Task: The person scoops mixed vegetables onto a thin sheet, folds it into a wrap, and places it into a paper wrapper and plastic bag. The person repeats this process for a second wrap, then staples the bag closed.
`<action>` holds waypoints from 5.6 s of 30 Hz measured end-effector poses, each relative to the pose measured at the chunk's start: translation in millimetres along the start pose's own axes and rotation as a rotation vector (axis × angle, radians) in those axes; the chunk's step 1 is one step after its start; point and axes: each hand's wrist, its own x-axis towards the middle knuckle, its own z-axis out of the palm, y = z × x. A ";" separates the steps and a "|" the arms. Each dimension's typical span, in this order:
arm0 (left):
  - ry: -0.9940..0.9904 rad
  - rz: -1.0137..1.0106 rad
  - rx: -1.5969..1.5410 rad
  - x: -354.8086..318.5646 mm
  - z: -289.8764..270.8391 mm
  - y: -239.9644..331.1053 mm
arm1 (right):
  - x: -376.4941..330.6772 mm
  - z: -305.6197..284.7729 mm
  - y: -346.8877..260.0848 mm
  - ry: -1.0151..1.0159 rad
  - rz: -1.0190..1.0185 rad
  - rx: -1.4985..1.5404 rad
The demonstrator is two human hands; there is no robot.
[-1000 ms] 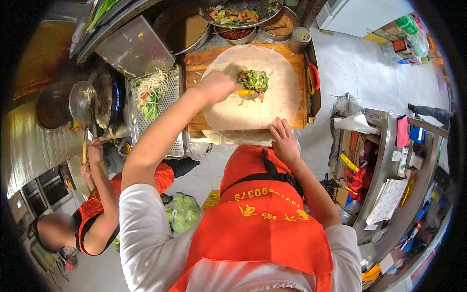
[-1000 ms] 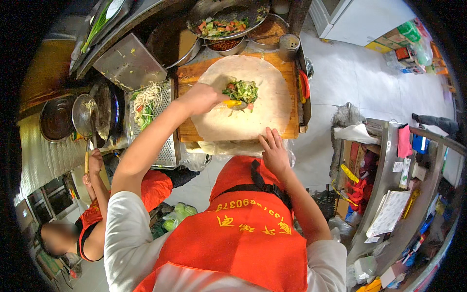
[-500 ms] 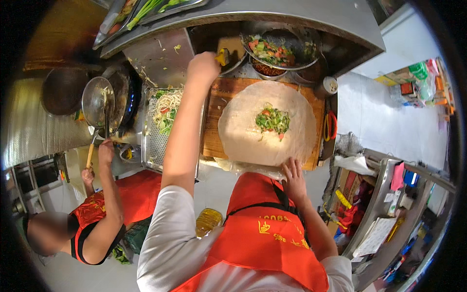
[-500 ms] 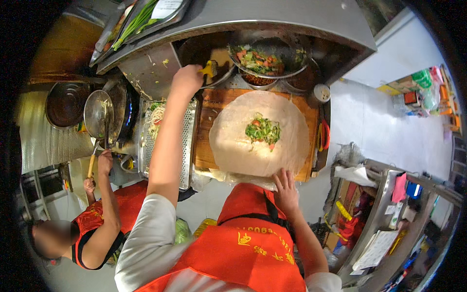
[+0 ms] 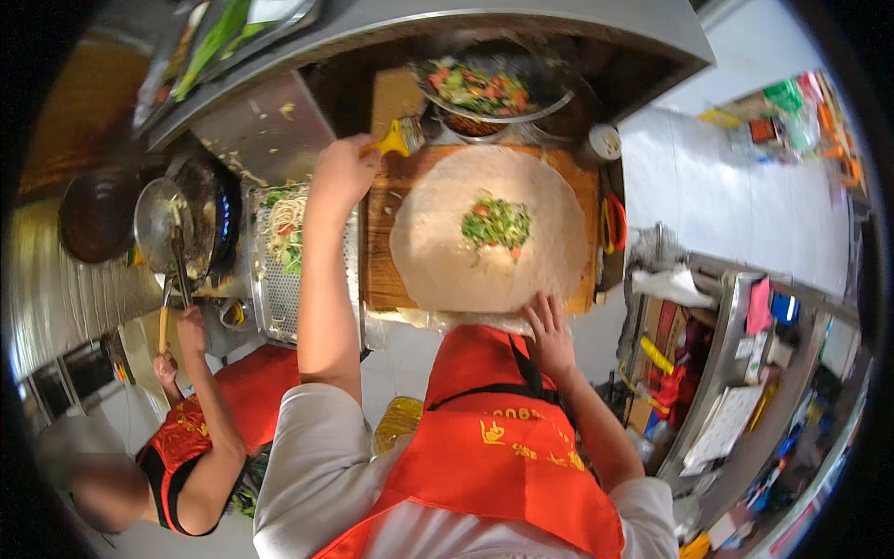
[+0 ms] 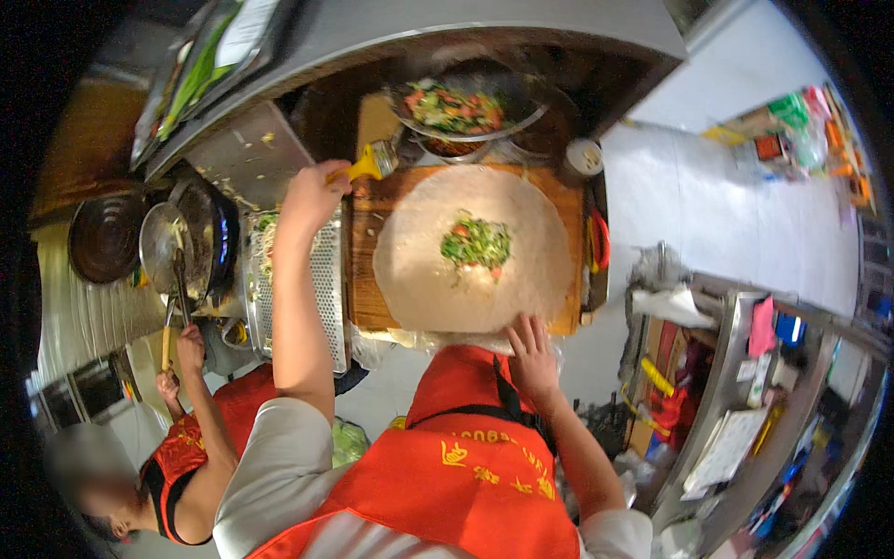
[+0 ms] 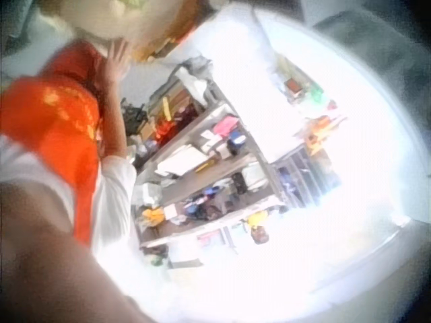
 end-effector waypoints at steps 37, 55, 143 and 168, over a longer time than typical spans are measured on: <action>-0.174 0.651 0.228 -148.1 144.2 114.9 | -3.3 16.3 15.2 0.076 -0.104 0.025; 0.110 -0.335 -0.849 -140.7 98.7 -77.7 | -7.9 -6.7 34.1 0.075 -0.020 0.499; 0.052 0.871 -0.059 -174.0 238.0 -31.8 | 84.7 -4.4 5.5 0.181 -0.518 0.095; 0.418 -0.815 -1.524 -131.3 239.7 -41.4 | 155.3 3.2 -32.8 0.146 -0.224 -0.287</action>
